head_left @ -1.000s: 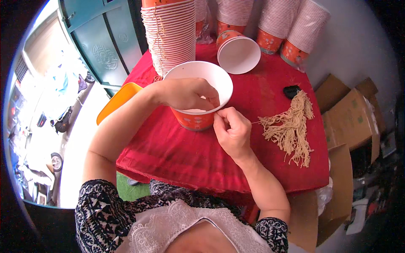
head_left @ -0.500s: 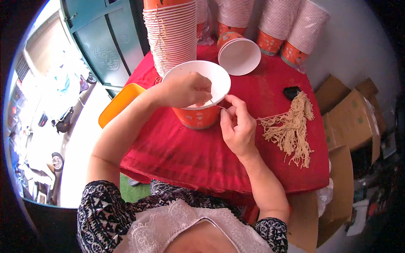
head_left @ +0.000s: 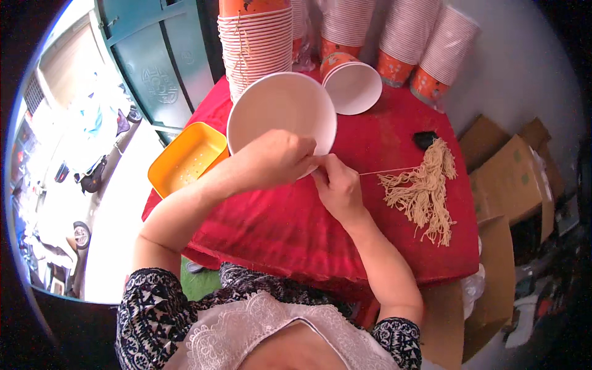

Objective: Manually attaching string handles to printed paper buckets at a workspace.

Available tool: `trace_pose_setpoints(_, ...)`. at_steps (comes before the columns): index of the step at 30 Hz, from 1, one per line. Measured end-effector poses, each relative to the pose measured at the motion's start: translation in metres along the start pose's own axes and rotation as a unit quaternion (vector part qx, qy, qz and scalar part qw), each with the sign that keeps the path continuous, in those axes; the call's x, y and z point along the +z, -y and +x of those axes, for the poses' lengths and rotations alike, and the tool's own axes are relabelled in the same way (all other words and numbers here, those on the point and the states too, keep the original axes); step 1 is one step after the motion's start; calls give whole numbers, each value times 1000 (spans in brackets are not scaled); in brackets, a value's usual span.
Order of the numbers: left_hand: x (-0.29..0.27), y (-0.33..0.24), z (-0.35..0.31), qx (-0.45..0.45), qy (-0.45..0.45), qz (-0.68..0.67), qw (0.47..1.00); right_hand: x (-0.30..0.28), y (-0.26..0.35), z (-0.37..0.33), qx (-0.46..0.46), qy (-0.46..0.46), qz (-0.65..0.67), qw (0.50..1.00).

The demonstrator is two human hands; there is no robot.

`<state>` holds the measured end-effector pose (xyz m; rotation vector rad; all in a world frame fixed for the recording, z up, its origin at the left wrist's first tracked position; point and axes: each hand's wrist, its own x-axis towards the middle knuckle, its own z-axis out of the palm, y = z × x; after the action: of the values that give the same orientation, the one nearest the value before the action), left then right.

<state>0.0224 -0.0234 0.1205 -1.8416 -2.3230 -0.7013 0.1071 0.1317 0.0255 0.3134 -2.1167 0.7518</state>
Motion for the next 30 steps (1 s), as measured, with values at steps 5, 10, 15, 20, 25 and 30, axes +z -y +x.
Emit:
trace_pose_setpoints(5, 35, 22, -15, -73, 30, 38, 996, 16, -14, -7, 2, 36, -5, 999)
trace_pose_setpoints(10, 64, 37, -20, -111, 31, 47, 992, 20, -16, -15, 28, 71, -73, 994)
trace_pose_setpoints(15, 89, 53, -21, -84, 93, 159, 979, 18, -4, -16, 72, 241, -198, 947)
trace_pose_setpoints(20, 79, 37, -15, -204, 108, 24, 973, 7, 2, -16, 87, 233, -243, 938)
trace_pose_setpoints(25, 95, 53, -25, -203, 25, -184, 961, 7, 9, -12, 145, 252, -230, 929)
trace_pose_setpoints(30, 107, 50, -23, -167, -97, -268, 944, 13, -12, -19, 207, 245, -54, 946)
